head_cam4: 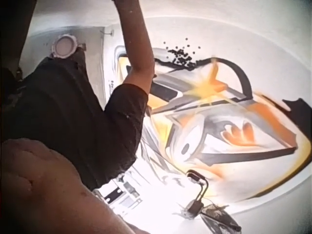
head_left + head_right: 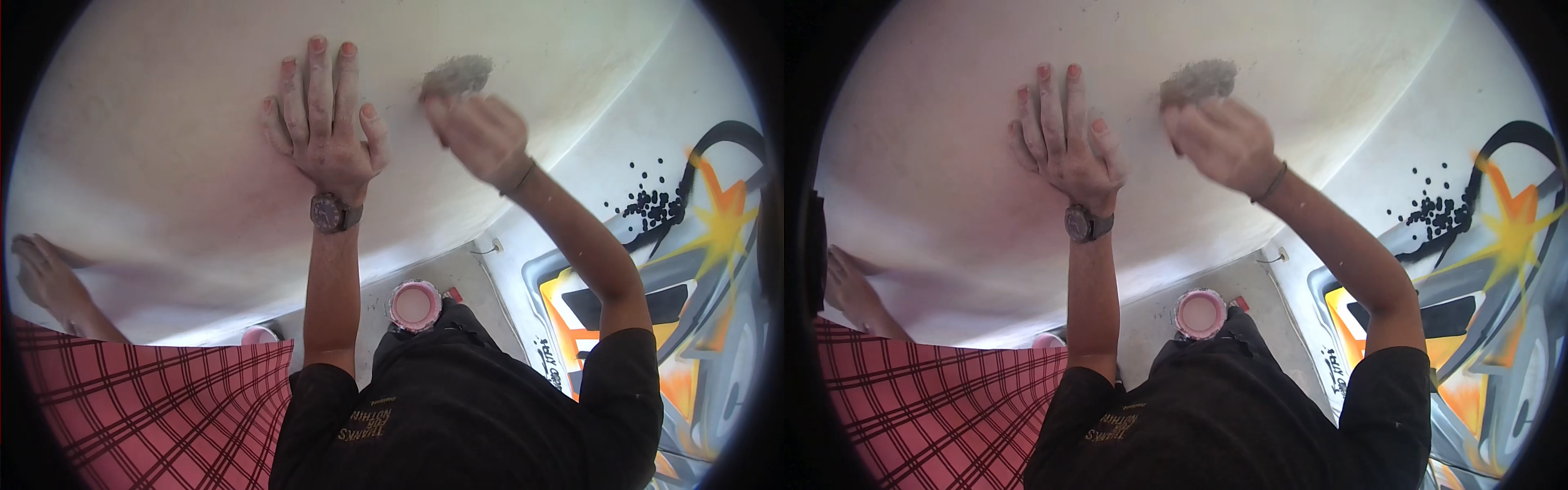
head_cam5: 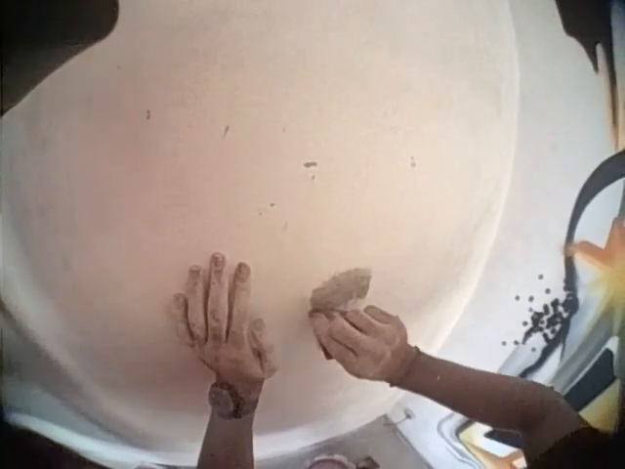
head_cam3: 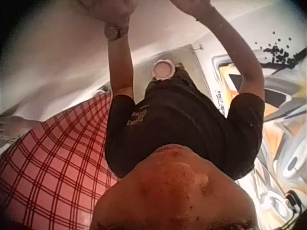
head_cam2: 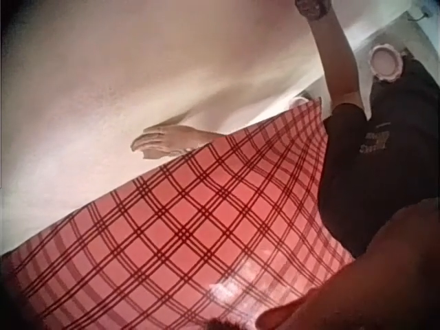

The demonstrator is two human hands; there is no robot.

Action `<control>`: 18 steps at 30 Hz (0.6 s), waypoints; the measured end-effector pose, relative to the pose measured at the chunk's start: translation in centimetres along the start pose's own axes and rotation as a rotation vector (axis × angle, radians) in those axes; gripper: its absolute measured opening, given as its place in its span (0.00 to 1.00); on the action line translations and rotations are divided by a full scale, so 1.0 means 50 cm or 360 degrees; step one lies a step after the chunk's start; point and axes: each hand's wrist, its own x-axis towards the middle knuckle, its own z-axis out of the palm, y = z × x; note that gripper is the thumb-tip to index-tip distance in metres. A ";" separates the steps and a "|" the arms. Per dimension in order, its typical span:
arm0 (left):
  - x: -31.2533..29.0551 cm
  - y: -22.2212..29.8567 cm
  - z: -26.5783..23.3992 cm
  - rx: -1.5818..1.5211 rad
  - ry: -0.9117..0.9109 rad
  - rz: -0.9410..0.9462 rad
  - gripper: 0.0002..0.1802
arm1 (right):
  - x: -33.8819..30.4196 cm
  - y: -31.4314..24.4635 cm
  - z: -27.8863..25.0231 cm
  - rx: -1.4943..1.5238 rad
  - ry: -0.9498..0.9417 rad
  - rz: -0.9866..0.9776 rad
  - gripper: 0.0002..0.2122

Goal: Sanding a patched area on a wall with sandpaper.

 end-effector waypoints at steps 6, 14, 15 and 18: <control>0.004 -0.011 -0.009 0.0009 -0.0041 -0.0002 0.25 | 0.061 0.030 -0.016 -0.0042 0.0052 0.0063 0.12; -0.031 -0.164 -0.078 0.0213 -0.0110 -0.0108 0.28 | 0.068 -0.003 0.034 0.0122 0.0082 0.0080 0.11; -0.033 -0.194 -0.095 0.0244 -0.0118 -0.0102 0.28 | 0.092 0.003 0.041 0.0053 0.0210 0.0169 0.11; -0.039 -0.242 -0.129 0.0293 -0.0004 -0.0145 0.29 | 0.094 -0.044 0.054 0.0001 0.0312 0.0458 0.12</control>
